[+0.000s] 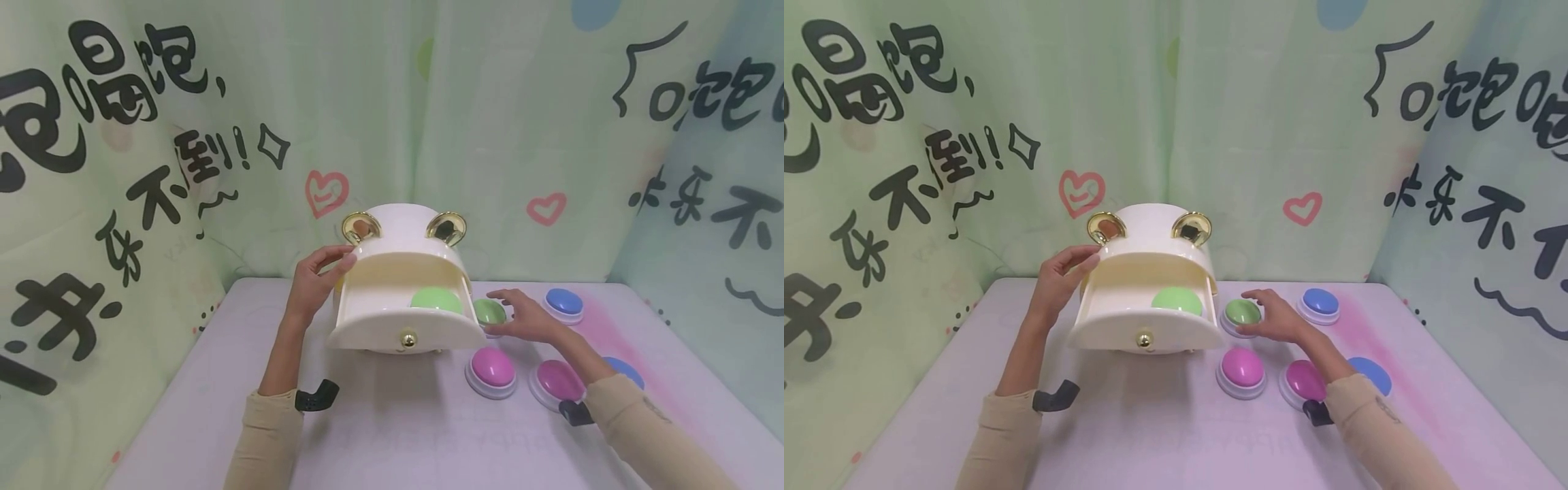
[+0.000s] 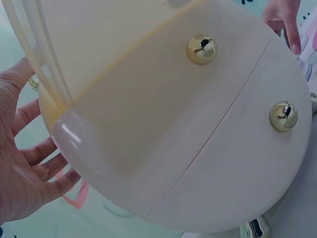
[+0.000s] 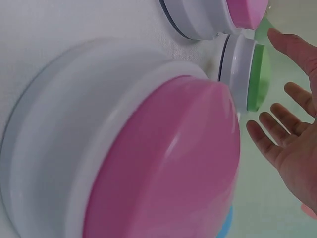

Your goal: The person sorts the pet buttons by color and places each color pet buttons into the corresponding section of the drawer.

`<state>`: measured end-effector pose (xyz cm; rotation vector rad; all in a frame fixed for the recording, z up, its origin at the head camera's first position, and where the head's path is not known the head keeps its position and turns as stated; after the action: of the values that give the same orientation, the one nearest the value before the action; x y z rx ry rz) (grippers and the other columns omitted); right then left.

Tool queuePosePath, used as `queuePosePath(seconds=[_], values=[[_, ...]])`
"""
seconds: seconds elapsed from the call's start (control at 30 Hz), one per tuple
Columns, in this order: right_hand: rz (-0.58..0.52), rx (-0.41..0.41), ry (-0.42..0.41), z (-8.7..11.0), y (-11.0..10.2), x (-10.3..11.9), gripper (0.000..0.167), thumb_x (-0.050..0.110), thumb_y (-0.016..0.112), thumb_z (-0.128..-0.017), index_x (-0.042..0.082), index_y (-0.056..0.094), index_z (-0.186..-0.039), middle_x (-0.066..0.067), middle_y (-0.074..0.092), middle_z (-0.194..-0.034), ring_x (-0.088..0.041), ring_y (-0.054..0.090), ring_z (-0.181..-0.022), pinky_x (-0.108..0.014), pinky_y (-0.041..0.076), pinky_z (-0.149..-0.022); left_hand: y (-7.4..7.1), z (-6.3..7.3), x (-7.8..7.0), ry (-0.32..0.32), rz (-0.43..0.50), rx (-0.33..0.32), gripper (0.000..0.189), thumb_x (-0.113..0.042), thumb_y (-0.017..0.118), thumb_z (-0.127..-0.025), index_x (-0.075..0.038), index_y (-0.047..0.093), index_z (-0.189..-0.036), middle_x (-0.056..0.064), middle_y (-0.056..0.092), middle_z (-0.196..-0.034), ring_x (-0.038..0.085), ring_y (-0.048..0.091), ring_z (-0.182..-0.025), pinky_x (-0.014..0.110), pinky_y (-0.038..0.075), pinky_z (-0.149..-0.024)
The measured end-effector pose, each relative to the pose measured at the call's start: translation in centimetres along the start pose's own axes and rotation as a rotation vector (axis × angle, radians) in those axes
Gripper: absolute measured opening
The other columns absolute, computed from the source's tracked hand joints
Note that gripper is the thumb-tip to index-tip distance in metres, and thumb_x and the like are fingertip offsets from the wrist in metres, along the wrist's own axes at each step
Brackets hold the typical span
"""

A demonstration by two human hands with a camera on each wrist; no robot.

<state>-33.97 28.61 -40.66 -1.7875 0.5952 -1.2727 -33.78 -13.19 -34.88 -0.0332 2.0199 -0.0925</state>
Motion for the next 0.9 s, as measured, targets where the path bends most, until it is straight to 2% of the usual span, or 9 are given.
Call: queuePosePath(seconds=[0.33,0.9], values=[[0.033,0.072,0.057,-0.6,0.7,-0.3,0.077,0.031,0.086,-0.08,-0.007,0.052,-0.138,-0.032,0.056,-0.133,-0.05,0.053,-0.122,-0.065,0.045,-0.101,0.0,-0.1,0.1,-0.006,-0.005,-0.004,0.033,-0.024,0.075,-0.095,-0.006,0.072,-0.123,0.007,0.07,-0.127,0.016,0.06,-0.122,0.024,0.053,-0.093],[0.003,0.042,0.081,-0.8,1.5,-0.8,0.072,0.028,0.085,-0.081,-0.004,0.048,-0.134,-0.032,0.056,-0.132,-0.051,0.053,-0.125,-0.066,0.043,-0.104,0.1,-0.1,0.0,-0.001,-0.006,-0.008,0.033,-0.023,0.076,-0.094,-0.006,0.073,-0.122,0.009,0.07,-0.128,0.016,0.061,-0.12,0.025,0.053,-0.092]])
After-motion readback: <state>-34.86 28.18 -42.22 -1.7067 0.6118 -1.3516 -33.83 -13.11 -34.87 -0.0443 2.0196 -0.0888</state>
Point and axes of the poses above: each hand's wrist, its own z-axis away from the middle knuckle, its own y-axis out of the palm, x = y × z, the point moved 1 cm from there along -z, towards the middle knuckle
